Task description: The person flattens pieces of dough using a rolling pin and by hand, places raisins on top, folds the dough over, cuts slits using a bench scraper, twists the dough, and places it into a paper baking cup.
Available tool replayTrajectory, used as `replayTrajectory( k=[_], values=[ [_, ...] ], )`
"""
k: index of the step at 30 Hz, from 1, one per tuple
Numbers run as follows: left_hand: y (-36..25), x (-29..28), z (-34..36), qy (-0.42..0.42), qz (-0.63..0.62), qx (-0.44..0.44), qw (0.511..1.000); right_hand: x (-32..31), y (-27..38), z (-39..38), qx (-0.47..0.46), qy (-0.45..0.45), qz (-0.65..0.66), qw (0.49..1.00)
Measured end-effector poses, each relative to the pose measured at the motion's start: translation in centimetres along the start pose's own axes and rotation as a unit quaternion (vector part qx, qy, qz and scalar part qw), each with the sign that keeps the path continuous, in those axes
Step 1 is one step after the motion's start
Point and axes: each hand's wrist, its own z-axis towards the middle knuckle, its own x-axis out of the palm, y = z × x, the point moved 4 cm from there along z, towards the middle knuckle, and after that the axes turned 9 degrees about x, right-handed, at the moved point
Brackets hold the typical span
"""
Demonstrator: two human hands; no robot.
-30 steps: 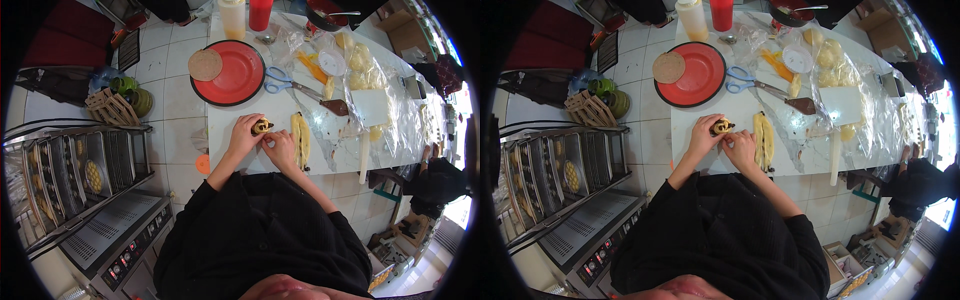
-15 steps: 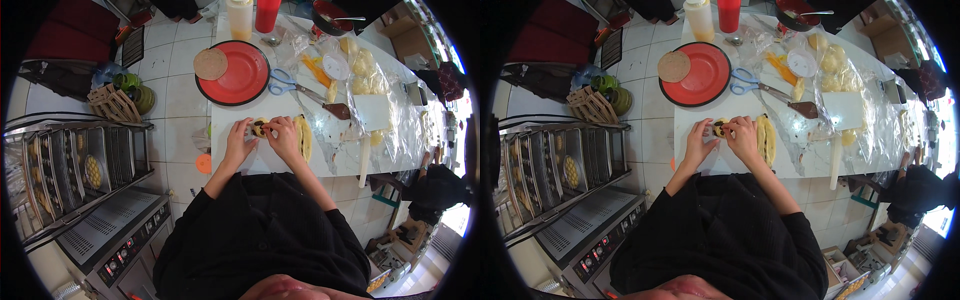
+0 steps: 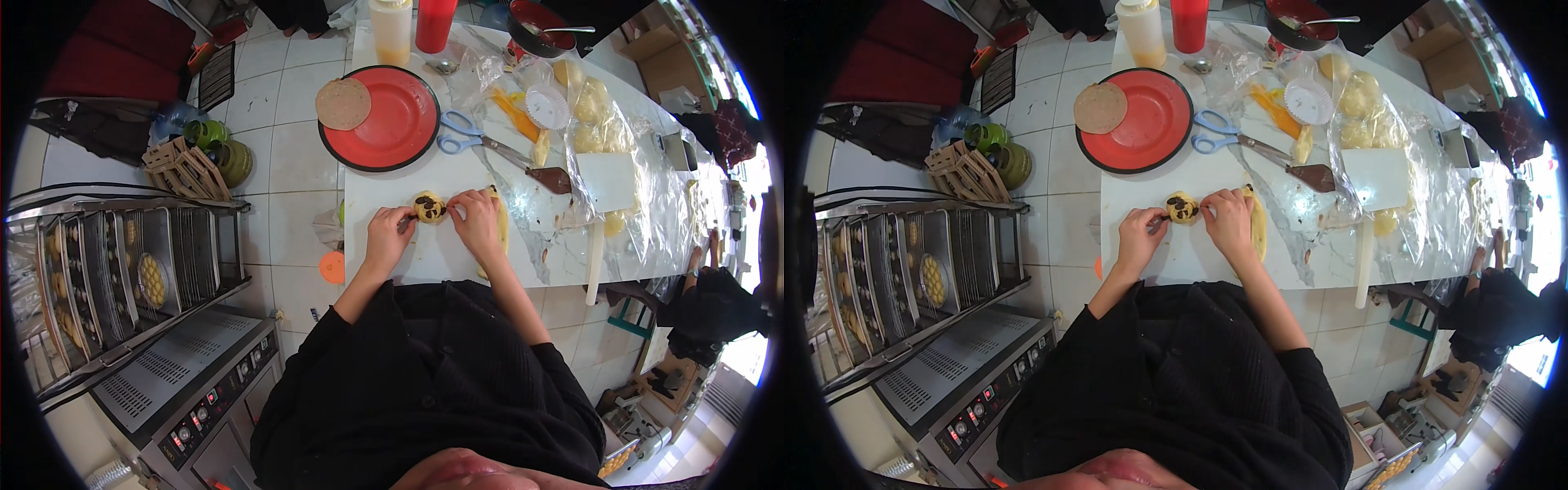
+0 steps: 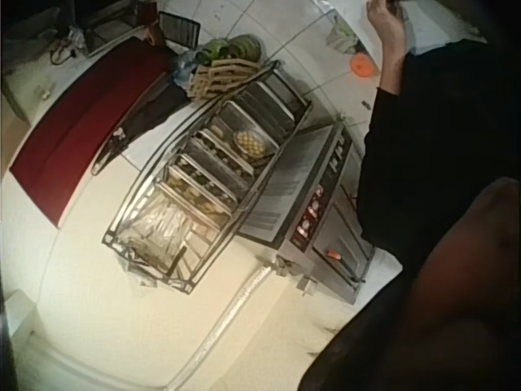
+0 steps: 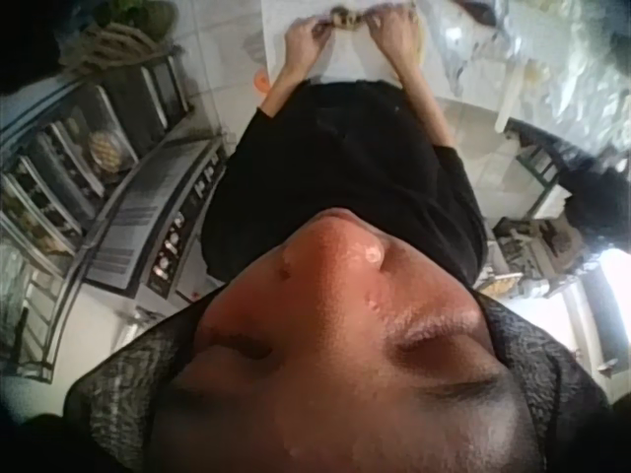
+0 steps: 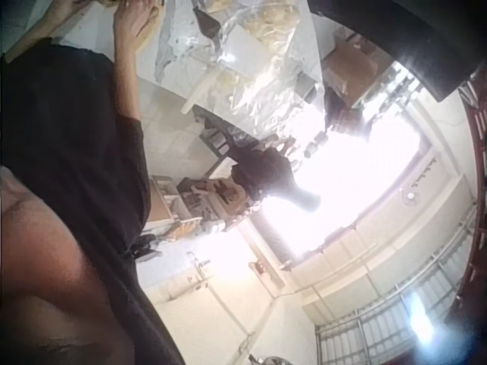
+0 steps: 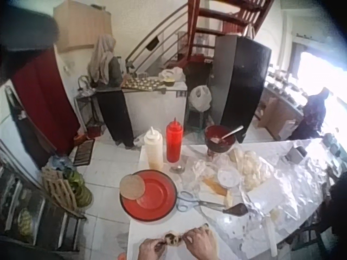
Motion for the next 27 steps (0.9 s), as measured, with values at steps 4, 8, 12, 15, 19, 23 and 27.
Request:
replayTrajectory(
  k=[4,8,12,15,19,23,27],
  values=[
    [-1.0,-1.3,0.3,-0.039,-0.014,-0.008,0.999,-1.6,0.7,0.2,0.047,-0.012,0.075,0.996],
    [-2.2,-1.2,0.8,-0.085,0.012,0.076,0.993,-0.9,1.9,-0.1,0.04,0.004,0.166,0.985],
    [-2.0,-0.3,0.8,-0.071,0.011,0.073,0.995,0.5,1.5,0.1,0.033,0.004,0.173,0.984],
    [-1.3,-0.1,0.8,-0.057,-0.052,-0.034,0.996,0.8,1.1,0.7,0.047,0.007,0.16,0.986],
    [-1.6,-0.2,0.6,-0.048,0.03,0.068,0.996,0.2,0.9,0.8,0.067,0.024,0.178,0.981],
    [-1.3,-0.2,-0.1,-0.042,0.044,0.1,0.993,0.1,1.5,-0.1,0.009,0.022,0.168,0.985],
    [-1.5,0.0,0.0,-0.068,0.04,0.084,0.993,0.9,1.7,-0.8,0.017,0.005,0.142,0.99]
  ],
)
